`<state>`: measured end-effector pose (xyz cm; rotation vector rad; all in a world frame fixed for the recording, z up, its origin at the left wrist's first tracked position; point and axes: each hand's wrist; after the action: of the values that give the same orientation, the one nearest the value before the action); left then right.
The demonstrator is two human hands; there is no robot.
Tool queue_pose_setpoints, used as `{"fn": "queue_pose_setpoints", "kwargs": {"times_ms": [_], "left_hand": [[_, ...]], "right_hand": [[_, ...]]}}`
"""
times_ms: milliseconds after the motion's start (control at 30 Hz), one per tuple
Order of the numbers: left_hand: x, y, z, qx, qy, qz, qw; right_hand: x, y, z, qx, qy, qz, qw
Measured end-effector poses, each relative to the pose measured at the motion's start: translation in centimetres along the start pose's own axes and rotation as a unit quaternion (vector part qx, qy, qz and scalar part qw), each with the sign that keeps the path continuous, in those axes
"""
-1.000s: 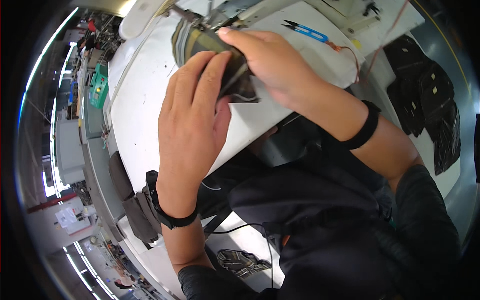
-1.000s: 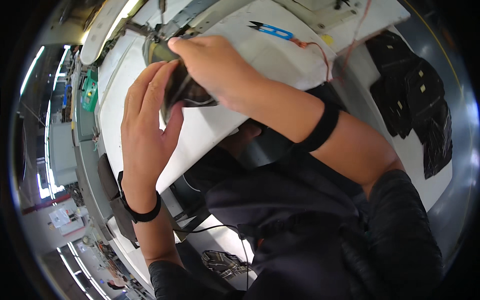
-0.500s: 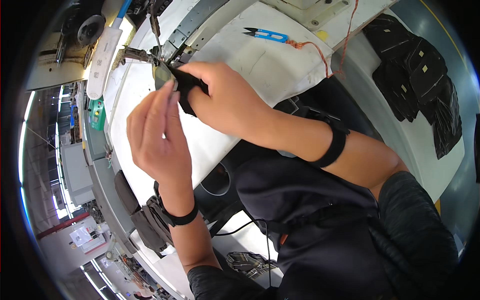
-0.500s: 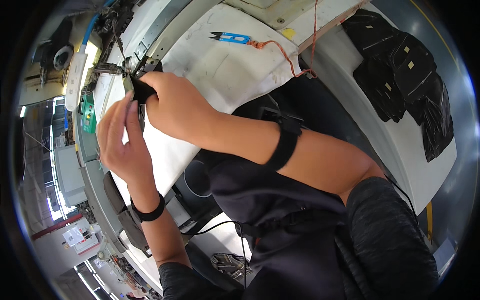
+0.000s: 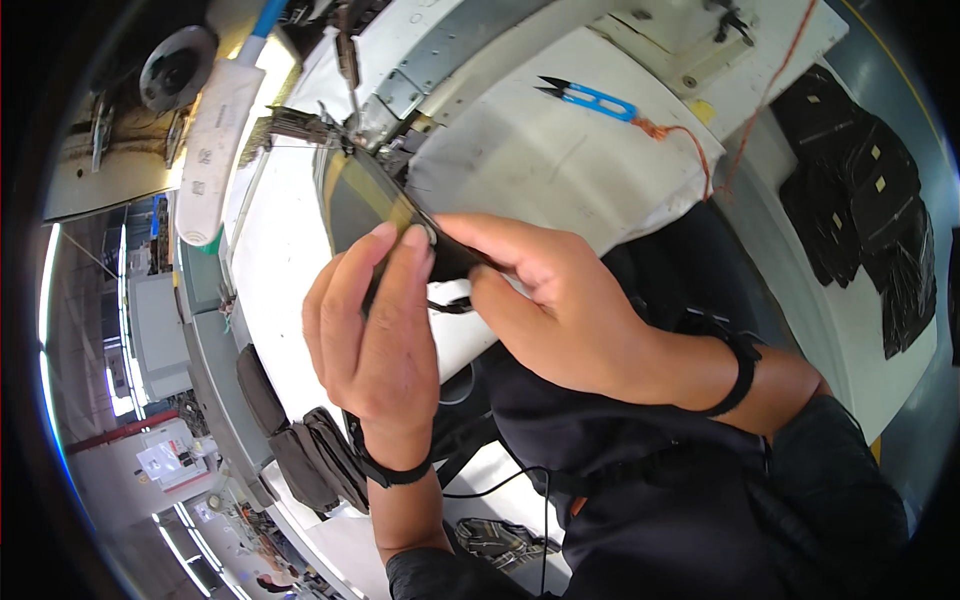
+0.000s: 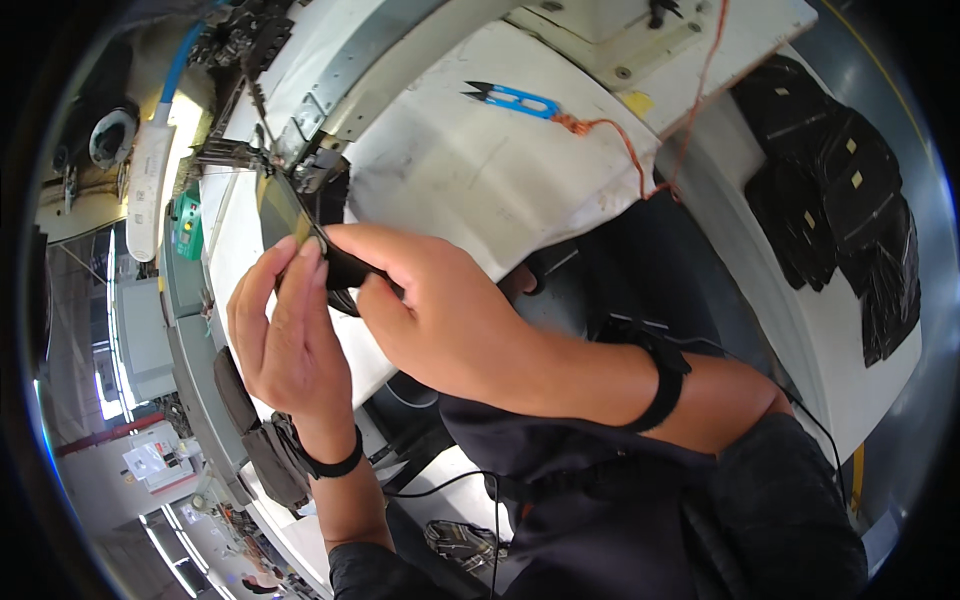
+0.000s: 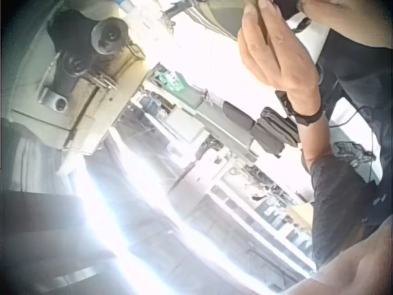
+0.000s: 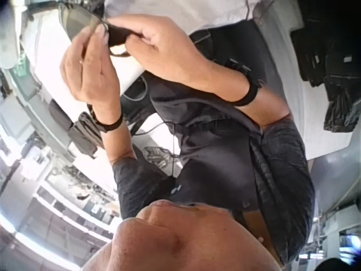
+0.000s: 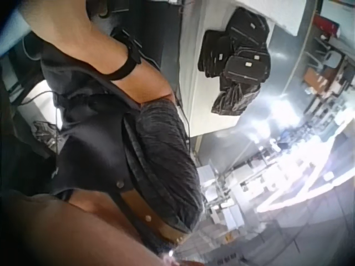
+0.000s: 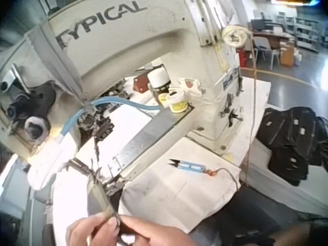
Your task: Sewing and assembling components of leather or fabric bags using an industrial sewing machine.
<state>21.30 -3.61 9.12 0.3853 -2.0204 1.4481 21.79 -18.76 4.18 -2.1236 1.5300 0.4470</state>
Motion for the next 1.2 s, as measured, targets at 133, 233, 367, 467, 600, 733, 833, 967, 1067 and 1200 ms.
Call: {"fn": "queue_pose_setpoints", "kwargs": {"times_ms": [133,233,367,467,600,733,833,967,1067,1200], "left_hand": [[-0.1,0.5,-1.0,-0.030,0.011,-0.011,0.999],[-0.9,0.2,-1.8,-0.027,0.012,0.000,1.000],[-2.0,-0.1,-3.0,-0.016,0.019,0.009,1.000],[-2.6,-0.5,-3.7,-0.016,0.022,0.011,1.000],[-3.5,-0.8,-5.0,-0.021,0.030,0.030,0.999],[-4.0,-1.2,-5.6,0.001,0.033,0.034,0.999],[-3.7,-1.2,-5.5,0.017,0.045,0.019,0.999],[-4.2,0.2,-4.1,0.155,0.035,0.023,0.987],[-4.7,0.2,-3.6,0.187,-0.011,0.052,0.981],[-5.8,-1.3,-5.2,0.113,-0.101,0.098,0.984]], "right_hand": [[0.3,0.2,-0.4,-0.068,-0.014,-0.014,0.997],[0.5,-0.9,-0.2,-0.060,0.001,-0.027,0.998],[0.3,-2.2,0.3,-0.071,-0.006,-0.017,0.997],[0.1,-3.2,0.9,-0.059,-0.019,-0.016,0.998],[-0.6,-4.4,1.8,-0.024,-0.044,0.003,0.999],[-1.4,-5.2,1.9,-0.058,-0.119,-0.029,0.991],[-1.8,-5.1,2.7,-0.038,-0.165,-0.029,0.985],[-1.1,-4.8,2.9,-0.027,-0.132,-0.014,0.991],[-1.2,-4.3,4.9,0.088,0.043,0.011,0.995],[-0.1,-2.7,4.0,0.155,0.132,0.041,0.978]]}}
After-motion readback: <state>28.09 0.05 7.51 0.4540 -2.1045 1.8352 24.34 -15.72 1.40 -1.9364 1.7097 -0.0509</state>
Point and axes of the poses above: each hand's wrist, its own y-axis away from the middle knuckle, its own x-axis out of the back of the hand, z = x × y, and after that the axes turned 11 degrees about -y, right-handed
